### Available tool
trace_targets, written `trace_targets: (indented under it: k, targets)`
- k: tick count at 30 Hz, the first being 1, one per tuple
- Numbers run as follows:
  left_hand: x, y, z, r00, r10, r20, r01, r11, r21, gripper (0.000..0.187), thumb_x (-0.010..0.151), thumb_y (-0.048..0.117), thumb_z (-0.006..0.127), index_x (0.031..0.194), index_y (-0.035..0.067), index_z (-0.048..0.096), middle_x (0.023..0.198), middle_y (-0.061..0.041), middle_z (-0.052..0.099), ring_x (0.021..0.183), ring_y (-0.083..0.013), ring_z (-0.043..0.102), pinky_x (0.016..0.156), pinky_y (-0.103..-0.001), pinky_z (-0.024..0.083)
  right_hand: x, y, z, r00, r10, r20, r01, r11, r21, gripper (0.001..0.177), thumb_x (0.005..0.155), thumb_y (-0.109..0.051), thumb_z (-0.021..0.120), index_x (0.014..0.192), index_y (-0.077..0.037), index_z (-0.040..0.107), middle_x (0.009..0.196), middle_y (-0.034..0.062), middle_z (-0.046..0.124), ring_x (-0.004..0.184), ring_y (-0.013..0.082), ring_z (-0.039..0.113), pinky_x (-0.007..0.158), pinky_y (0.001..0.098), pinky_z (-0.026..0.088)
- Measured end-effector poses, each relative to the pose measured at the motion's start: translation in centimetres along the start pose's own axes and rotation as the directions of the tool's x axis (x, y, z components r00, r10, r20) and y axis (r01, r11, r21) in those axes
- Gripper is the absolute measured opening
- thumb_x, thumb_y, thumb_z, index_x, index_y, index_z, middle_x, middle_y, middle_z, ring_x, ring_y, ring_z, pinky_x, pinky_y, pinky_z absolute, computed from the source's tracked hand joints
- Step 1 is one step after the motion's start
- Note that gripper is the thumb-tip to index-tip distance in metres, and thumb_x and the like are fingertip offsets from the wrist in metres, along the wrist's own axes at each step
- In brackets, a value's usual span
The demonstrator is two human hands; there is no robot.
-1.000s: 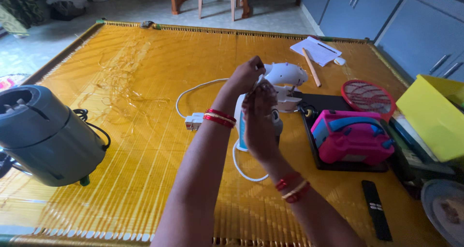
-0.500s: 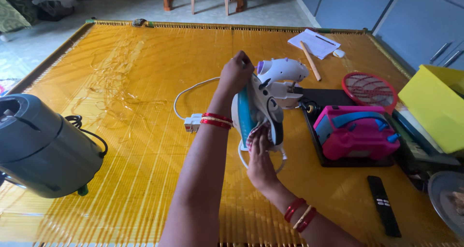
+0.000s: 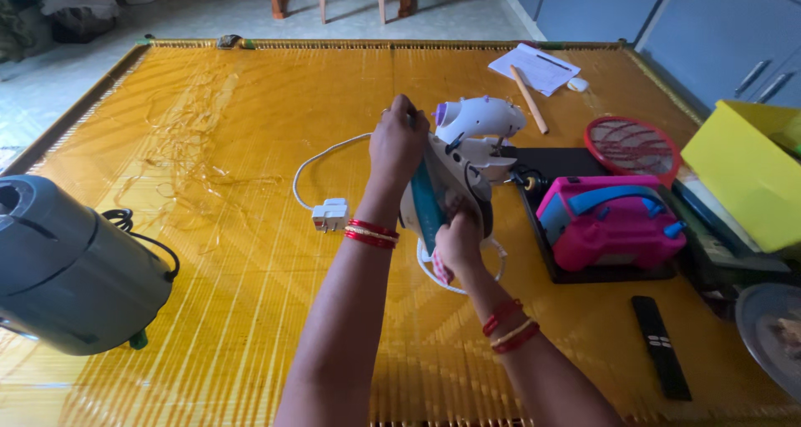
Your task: The person wipes a red electric fly swatter with a small checkered cloth, then wipes the body and soleplate of a teal and white iron with the same cloth. The person places the swatter aside and continues wiping the iron before setting it down.
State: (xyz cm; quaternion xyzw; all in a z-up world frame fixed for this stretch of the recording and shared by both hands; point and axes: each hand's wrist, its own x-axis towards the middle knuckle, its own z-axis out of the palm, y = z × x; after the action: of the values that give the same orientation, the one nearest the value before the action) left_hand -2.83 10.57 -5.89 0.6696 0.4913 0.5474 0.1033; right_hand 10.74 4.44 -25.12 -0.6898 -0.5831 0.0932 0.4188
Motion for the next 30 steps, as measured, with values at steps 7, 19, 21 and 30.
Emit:
trace_targets:
  k: [7,19,21,30]
  targets:
    - [-0.2,1.6,0.8,0.999,-0.031,-0.029,0.031,0.999,0.004,0.024,0.095,0.030,0.064,0.100,0.006,0.061,0.097,-0.023,0.069,0.089,-0.0448,0.067,0.076,-0.053,0.053,-8.3,-2.9,-3.4,0.926,-0.364,-0.103,0.369,0.929,0.031,0.060,0.089,0.000,0.055,0.145,0.013,0.039,0.137,0.0402,0.050,0.119,0.0468,0.056,0.105,0.0505,0.046]
    - [-0.4,0.3,-0.2,0.996,0.048,-0.074,-0.049,0.999,-0.004,0.023,0.093,0.029,0.066,0.098,0.007,0.062,0.093,-0.022,0.070,0.088,-0.0431,0.069,0.076,-0.051,0.054,-3.7,0.1,-22.5,0.958,0.250,0.144,-0.237,0.396,0.887,0.036,0.085,0.000,0.048,0.119,-0.005,0.059,0.102,0.0088,0.069,0.079,0.0175,0.071,0.070,0.0346,0.062]
    - [-0.5,0.5,0.1,0.995,0.086,-0.057,-0.088,0.996,-0.025,0.022,0.093,0.029,0.066,0.098,0.007,0.062,0.093,-0.021,0.070,0.088,-0.0429,0.068,0.076,-0.051,0.054,-1.2,-1.1,-21.4,0.999,0.019,0.049,-0.052,0.500,0.865,0.034,0.093,-0.005,0.050,0.125,-0.011,0.060,0.102,0.0072,0.067,0.070,0.0167,0.063,0.062,0.0322,0.056]
    - [-1.0,0.4,0.7,0.992,0.124,-0.025,-0.126,0.986,-0.104,0.019,0.094,0.027,0.066,0.098,0.008,0.064,0.090,-0.021,0.069,0.088,-0.0425,0.067,0.076,-0.050,0.053,2.9,-3.3,-13.7,0.566,-0.647,0.511,-0.734,-0.114,0.669,0.054,0.121,-0.038,0.043,0.130,0.013,0.057,0.114,0.0261,0.066,0.090,0.0274,0.069,0.078,0.0377,0.056]
